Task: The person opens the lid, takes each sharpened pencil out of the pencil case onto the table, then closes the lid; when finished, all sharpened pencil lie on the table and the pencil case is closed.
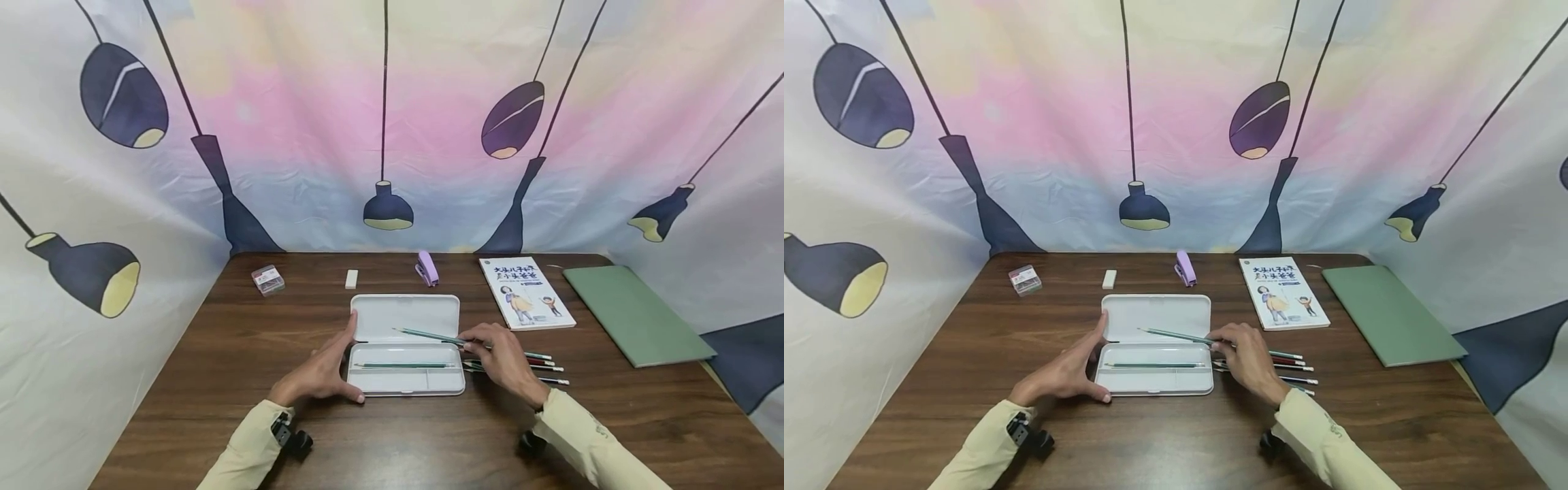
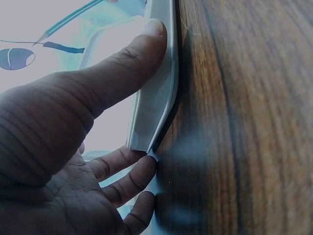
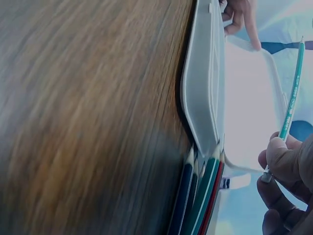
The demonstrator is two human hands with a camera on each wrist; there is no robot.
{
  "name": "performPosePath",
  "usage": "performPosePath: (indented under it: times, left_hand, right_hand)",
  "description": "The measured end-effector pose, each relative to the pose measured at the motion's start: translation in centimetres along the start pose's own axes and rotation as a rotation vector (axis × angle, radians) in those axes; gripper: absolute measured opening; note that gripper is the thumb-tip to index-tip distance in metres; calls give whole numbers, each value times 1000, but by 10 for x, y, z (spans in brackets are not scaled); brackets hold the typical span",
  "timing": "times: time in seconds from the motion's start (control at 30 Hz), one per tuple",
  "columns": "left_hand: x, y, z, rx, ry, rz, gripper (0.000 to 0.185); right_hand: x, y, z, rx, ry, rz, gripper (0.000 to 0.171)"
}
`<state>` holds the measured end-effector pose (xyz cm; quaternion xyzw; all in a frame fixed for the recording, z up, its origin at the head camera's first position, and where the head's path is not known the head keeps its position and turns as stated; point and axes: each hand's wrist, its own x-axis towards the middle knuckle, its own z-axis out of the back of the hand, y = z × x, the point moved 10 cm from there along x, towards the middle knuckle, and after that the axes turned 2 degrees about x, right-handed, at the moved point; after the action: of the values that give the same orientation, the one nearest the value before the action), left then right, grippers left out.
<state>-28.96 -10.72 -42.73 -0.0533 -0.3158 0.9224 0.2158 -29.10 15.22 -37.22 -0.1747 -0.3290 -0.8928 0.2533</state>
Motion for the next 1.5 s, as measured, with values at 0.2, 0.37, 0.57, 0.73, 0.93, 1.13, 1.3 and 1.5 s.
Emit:
performPosePath:
  times: [0.2,0.37,0.57,0.73,0.93,1.13,1.3,1.5]
  left_hand:
    - [-2,1,-1,-7,-4,2,139]
    - [-1,1,-1,-9,-7,12,139]
    - [-2,2,-1,-10,-1,23,139]
    - [-2,3,-1,-8,1,27,139]
    - [-3,4,-1,-4,7,32,139]
    - [-1,3,-1,-4,3,40,139]
    - [-1,2,-1,-12,-1,27,139]
    - [-1,1,0,-21,-10,16,139]
  right_hand:
    - [-9,-16,12,-49,-22,-49,16]
    - [-23,-37,28,-101,-25,-125,16]
    - [-43,-61,39,-118,62,-247,13]
    - [-55,-69,43,-127,151,-307,13]
    - [-64,-75,41,-164,280,-384,15]
    - [-68,-81,41,-291,361,-389,17]
    - [-70,-84,44,-346,374,-386,17]
    - [-72,-85,46,-343,379,-388,20]
